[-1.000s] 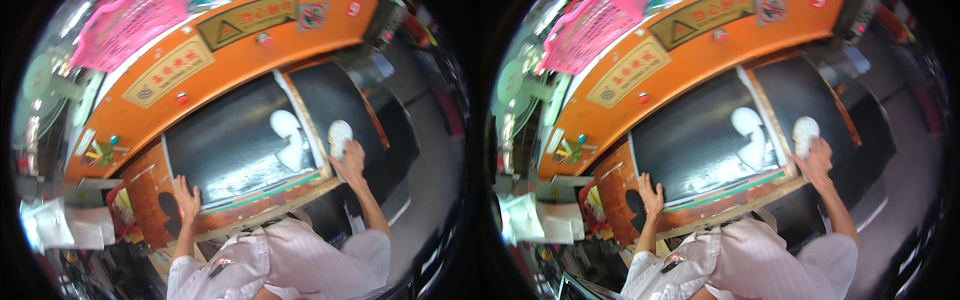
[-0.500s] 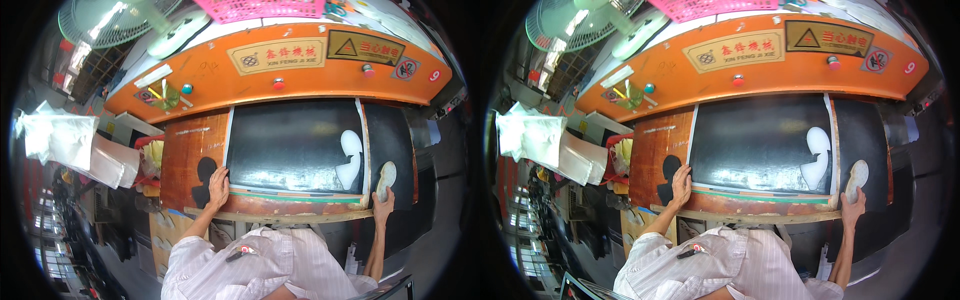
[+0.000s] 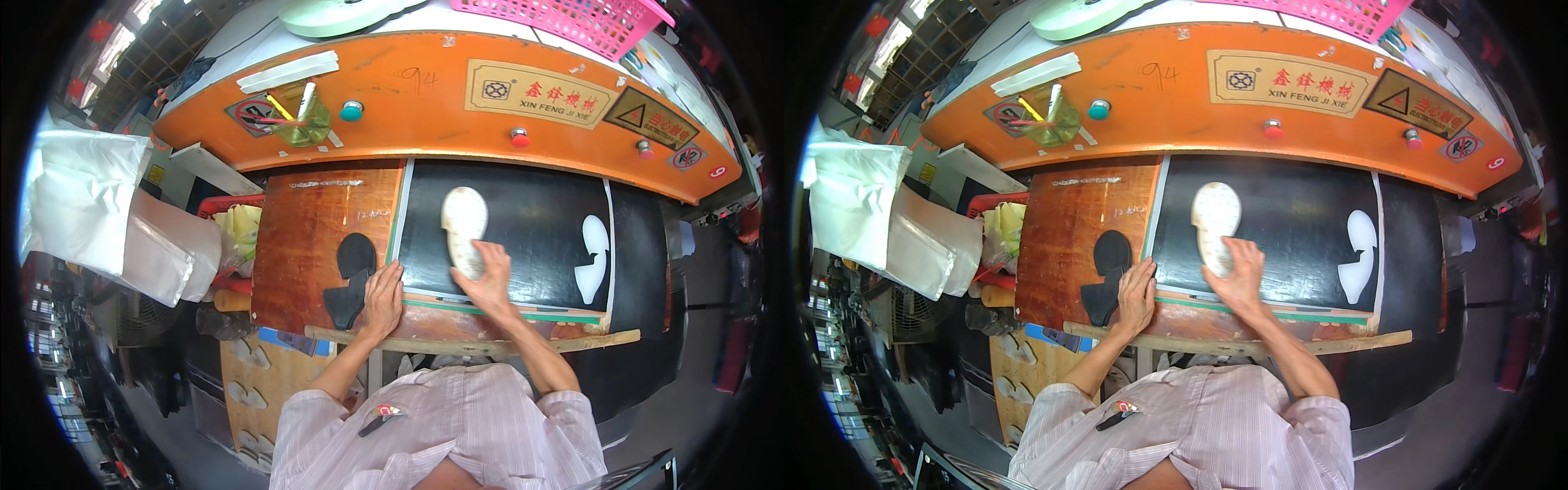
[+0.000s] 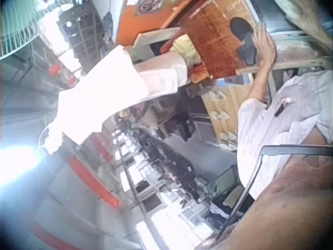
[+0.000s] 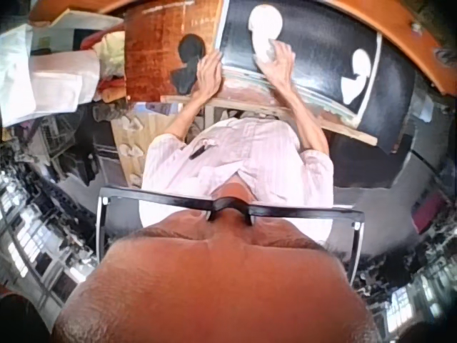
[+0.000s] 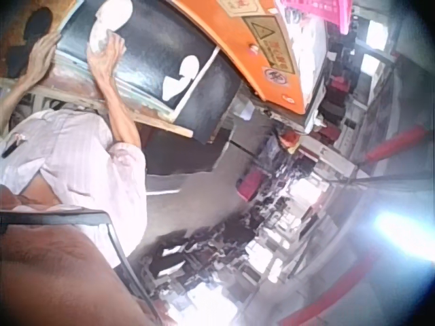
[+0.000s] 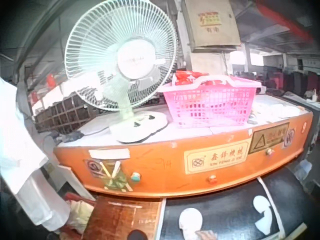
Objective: The person places white shoe insole pieces onto a black sheet on a conveyor machine, then presses them with a wooden stick. They repeatedly feed the sheet through the machine, aligning and pressing multiple insoles in sequence. The person also handles black material sheets and stacks them nearby.
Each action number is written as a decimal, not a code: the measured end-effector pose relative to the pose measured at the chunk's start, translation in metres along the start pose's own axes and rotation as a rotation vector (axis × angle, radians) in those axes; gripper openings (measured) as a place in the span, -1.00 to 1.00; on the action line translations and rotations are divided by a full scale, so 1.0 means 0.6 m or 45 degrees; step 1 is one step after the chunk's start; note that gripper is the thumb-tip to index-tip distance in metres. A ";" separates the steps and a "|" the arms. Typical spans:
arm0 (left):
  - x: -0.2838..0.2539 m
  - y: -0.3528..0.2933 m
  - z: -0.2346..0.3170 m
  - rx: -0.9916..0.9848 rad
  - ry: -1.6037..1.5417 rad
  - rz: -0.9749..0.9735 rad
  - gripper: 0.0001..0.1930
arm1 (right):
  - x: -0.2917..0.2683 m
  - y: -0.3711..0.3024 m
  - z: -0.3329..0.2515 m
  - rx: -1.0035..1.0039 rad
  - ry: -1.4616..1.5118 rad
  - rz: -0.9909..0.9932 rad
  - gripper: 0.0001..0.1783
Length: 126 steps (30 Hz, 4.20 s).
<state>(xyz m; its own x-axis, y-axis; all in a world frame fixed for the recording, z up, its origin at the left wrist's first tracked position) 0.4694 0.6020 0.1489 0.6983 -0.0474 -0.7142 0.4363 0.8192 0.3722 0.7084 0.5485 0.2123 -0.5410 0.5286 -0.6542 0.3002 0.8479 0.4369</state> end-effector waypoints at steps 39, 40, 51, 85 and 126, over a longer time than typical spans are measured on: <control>0.071 0.231 -0.044 -0.473 -0.160 0.252 -0.82 | -0.517 0.328 0.356 0.237 0.214 0.836 -0.68; 0.072 0.244 -0.042 -0.466 -0.127 0.231 -0.83 | -0.501 0.306 0.368 0.384 0.194 0.764 -0.68; 0.072 0.293 -0.051 -0.469 -0.024 0.209 -0.87 | -0.171 0.143 0.221 0.240 -0.086 0.149 -0.80; 0.056 0.101 0.047 -0.329 -0.544 -0.044 -0.16 | 0.108 0.058 -0.045 0.148 0.287 -0.204 -0.30; -0.221 0.262 -0.070 -0.923 -1.183 0.435 -0.69 | -0.037 0.063 0.075 0.002 -0.098 -0.052 -0.44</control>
<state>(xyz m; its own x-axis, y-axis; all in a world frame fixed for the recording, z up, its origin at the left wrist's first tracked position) 0.4212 0.7610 0.2771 0.9834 0.0860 0.1597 -0.0583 0.9837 -0.1702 0.7675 0.5707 0.2156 -0.4907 0.4951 -0.7170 0.2807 0.8689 0.4078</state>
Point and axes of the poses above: each hand's wrist, its own y-axis towards the middle knuckle, its own x-axis out of the palm, z = x × y, the point moved 10 cm from there along y, towards the middle knuckle, and after that the axes turned 3 degrees about -y, right-handed, at the moved point
